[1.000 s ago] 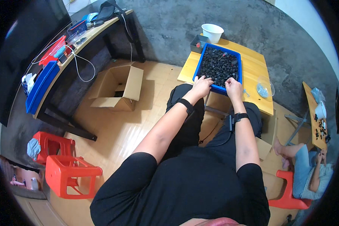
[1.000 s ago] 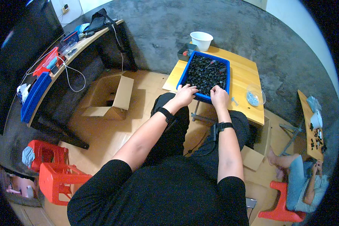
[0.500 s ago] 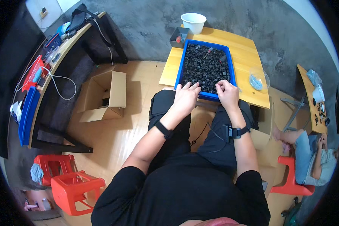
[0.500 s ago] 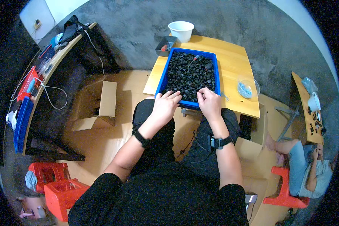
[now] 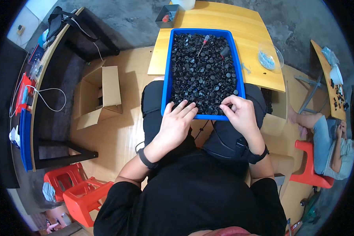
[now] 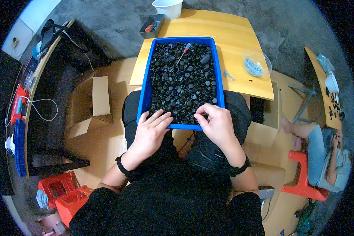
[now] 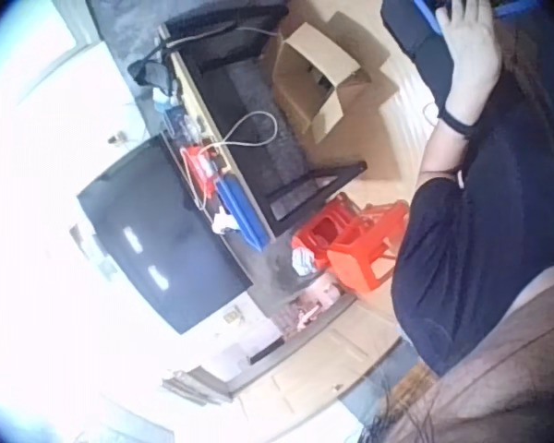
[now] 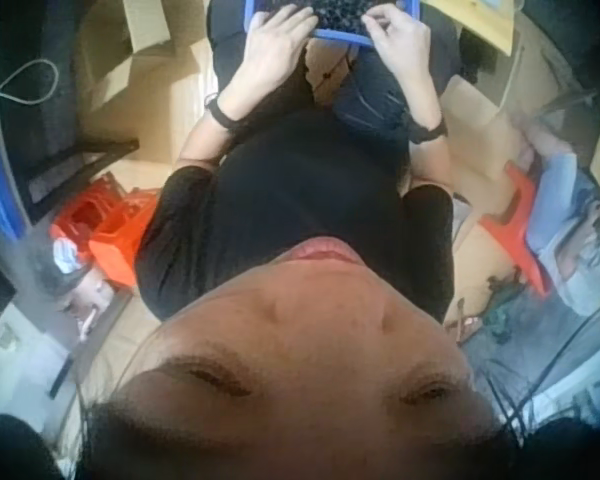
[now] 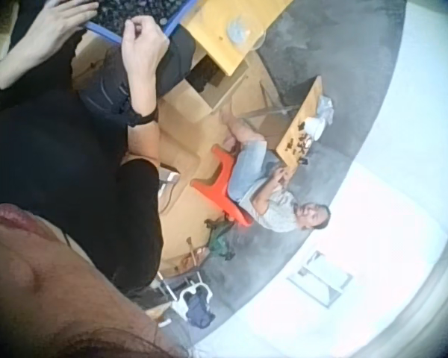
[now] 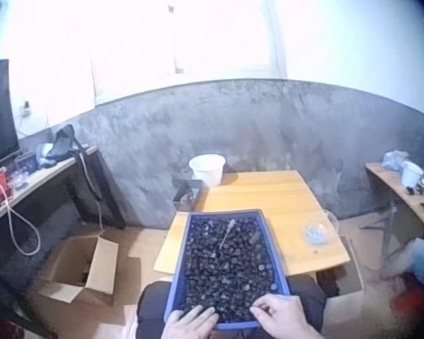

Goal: Assembling small black plastic components by hand from a blue tray.

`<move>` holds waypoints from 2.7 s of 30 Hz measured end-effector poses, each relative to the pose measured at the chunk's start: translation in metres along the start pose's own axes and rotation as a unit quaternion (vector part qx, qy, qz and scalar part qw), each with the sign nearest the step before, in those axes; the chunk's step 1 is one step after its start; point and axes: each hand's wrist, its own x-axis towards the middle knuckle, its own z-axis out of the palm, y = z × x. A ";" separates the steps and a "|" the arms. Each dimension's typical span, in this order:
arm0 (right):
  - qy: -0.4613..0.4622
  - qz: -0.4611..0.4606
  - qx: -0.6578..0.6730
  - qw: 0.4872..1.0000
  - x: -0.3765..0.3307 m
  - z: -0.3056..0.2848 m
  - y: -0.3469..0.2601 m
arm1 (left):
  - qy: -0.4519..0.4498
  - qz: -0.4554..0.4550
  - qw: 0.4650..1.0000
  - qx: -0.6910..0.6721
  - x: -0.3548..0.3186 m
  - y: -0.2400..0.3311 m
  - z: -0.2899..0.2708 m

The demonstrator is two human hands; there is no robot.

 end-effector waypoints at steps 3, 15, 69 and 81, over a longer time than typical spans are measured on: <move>-0.019 0.046 0.125 0.991 -0.001 -0.008 0.005 | -0.015 0.006 1.000 -0.019 0.001 -0.001 -0.007; -0.134 -0.057 0.672 0.726 0.001 -0.099 -0.027 | -0.063 0.028 0.987 -0.145 0.012 -0.018 -0.028; -0.014 -0.105 0.271 0.957 -0.050 0.016 -0.083 | 0.190 0.054 0.902 -0.383 -0.010 0.020 -0.069; -0.229 0.109 0.500 0.828 -0.048 0.027 -0.050 | 0.111 0.043 0.915 -0.385 -0.033 0.025 -0.042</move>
